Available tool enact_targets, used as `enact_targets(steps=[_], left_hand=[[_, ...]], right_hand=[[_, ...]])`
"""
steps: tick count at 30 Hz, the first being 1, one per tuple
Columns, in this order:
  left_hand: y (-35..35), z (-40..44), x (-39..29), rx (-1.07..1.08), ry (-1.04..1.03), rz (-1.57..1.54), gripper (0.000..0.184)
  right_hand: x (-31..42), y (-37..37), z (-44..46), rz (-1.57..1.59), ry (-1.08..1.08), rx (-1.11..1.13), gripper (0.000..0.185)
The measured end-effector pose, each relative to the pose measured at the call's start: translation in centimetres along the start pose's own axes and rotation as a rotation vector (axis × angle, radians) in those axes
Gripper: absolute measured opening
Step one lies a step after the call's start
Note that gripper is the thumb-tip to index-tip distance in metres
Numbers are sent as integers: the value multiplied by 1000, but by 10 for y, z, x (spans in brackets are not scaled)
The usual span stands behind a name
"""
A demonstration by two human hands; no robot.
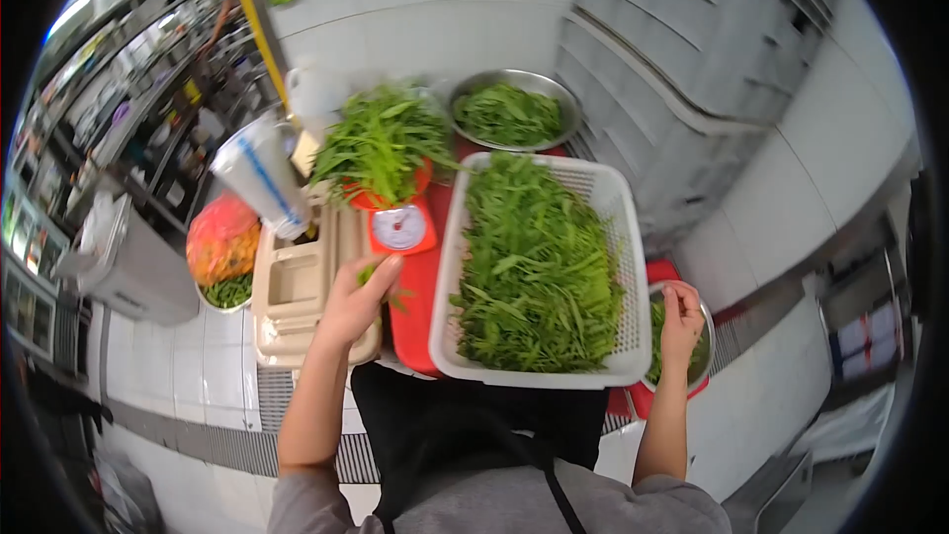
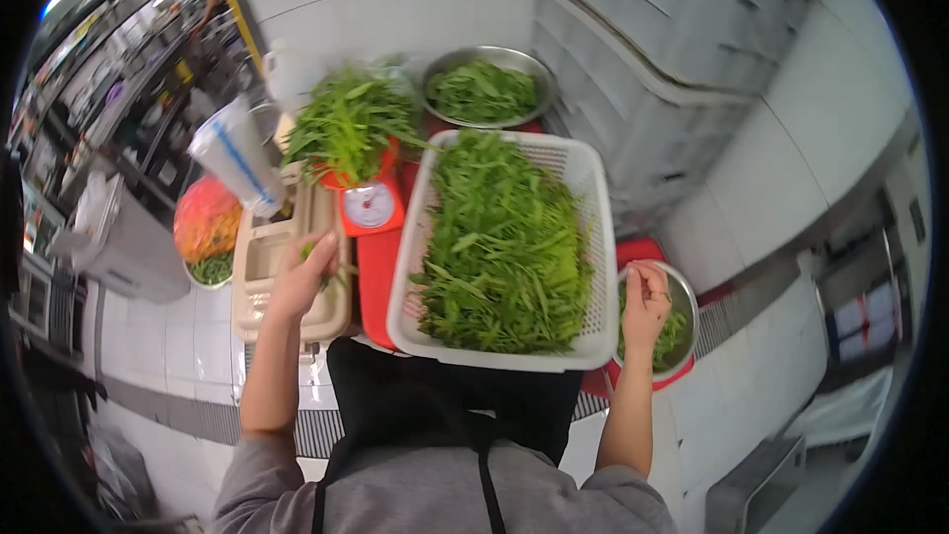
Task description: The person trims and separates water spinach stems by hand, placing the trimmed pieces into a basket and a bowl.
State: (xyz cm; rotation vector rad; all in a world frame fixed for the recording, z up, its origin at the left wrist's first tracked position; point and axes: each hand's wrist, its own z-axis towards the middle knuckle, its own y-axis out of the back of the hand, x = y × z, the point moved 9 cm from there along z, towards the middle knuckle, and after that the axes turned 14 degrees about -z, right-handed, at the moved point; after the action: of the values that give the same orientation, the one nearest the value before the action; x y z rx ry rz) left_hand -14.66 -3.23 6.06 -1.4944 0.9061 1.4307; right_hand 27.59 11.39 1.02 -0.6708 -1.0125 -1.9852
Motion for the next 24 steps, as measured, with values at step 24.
enact_targets(steps=[24], left_hand=[[-582, 21, 129, 1038, -507, 728, 32]], right_hand=[[-166, 206, -127, -8, -503, -403, 8]])
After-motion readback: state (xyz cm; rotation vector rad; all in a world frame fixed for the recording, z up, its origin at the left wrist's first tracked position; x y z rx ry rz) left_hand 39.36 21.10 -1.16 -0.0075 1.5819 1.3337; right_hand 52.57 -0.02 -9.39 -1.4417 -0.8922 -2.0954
